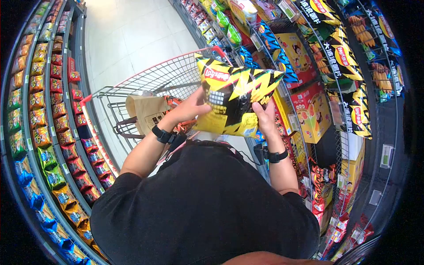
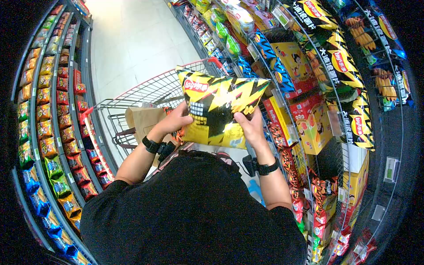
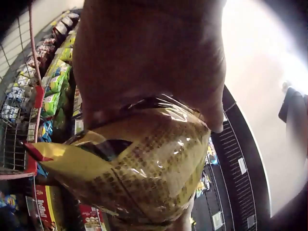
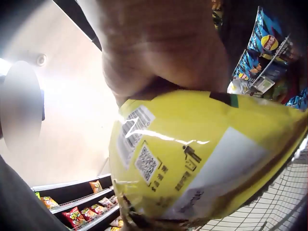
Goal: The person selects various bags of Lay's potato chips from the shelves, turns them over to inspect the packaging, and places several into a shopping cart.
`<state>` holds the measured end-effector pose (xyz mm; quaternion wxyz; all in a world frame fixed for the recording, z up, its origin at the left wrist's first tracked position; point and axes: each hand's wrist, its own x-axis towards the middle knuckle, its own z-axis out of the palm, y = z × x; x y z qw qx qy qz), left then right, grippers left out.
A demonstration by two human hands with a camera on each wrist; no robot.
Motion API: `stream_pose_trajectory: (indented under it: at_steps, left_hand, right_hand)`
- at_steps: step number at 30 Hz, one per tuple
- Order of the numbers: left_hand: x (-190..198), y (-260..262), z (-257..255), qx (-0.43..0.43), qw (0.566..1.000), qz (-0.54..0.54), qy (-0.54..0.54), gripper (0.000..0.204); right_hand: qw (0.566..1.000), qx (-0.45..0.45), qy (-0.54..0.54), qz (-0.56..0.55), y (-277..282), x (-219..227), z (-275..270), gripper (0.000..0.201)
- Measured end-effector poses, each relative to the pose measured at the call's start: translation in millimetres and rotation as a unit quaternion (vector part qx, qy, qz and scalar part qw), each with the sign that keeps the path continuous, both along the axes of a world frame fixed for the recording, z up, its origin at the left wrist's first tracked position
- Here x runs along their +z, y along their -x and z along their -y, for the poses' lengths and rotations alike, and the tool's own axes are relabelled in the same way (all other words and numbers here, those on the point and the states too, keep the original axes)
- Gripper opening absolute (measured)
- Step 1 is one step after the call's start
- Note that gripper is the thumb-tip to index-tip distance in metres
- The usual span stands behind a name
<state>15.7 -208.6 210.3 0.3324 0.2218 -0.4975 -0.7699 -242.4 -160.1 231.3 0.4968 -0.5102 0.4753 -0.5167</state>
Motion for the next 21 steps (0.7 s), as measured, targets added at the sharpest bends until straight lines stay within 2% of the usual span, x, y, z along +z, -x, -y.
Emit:
stream_pose_trajectory:
  at_steps: [3,4,6,7,8,10,11,15,18,21]
  left_hand:
    - [-2,4,-3,0.025,0.996,0.041,0.082,0.082]
    - [-7,9,-3,0.044,0.996,0.049,0.057,0.08]
    - [-18,15,-2,0.083,0.994,0.066,0.007,0.08]
    - [-20,16,-2,0.085,0.993,0.071,-0.031,0.068]
    - [-39,18,-2,0.075,0.991,0.042,-0.102,0.056]
    - [-45,21,-6,0.047,0.968,-0.027,-0.245,0.046]
    - [-53,20,-8,0.043,0.966,-0.014,-0.256,0.044]
    - [-85,20,-18,0.025,0.94,-0.006,-0.341,0.045]
    - [-98,15,-26,0.024,0.909,0.002,-0.417,0.043]
    - [-108,7,-30,0.029,0.904,-0.004,-0.427,0.044]
  right_hand:
    - [0.997,-0.054,-0.006,-0.049,-8,10,2,0.055]
    - [0.998,-0.047,-0.018,-0.045,-6,5,4,0.055]
    - [0.995,-0.044,-0.077,0.049,-7,-9,7,0.056]
    - [0.988,-0.027,-0.115,0.096,-7,-11,7,0.057]
    - [0.972,-0.027,-0.172,0.155,-10,-13,7,0.056]
    - [0.907,0.075,-0.342,0.233,0,-29,12,0.055]
    - [0.912,0.089,-0.348,0.196,-1,-37,10,0.053]
    - [0.858,0.087,-0.428,0.268,-6,-68,7,0.051]
    - [0.842,0.076,-0.459,0.273,-11,-86,4,0.051]
    - [0.825,0.085,-0.478,0.29,-17,-89,3,0.051]
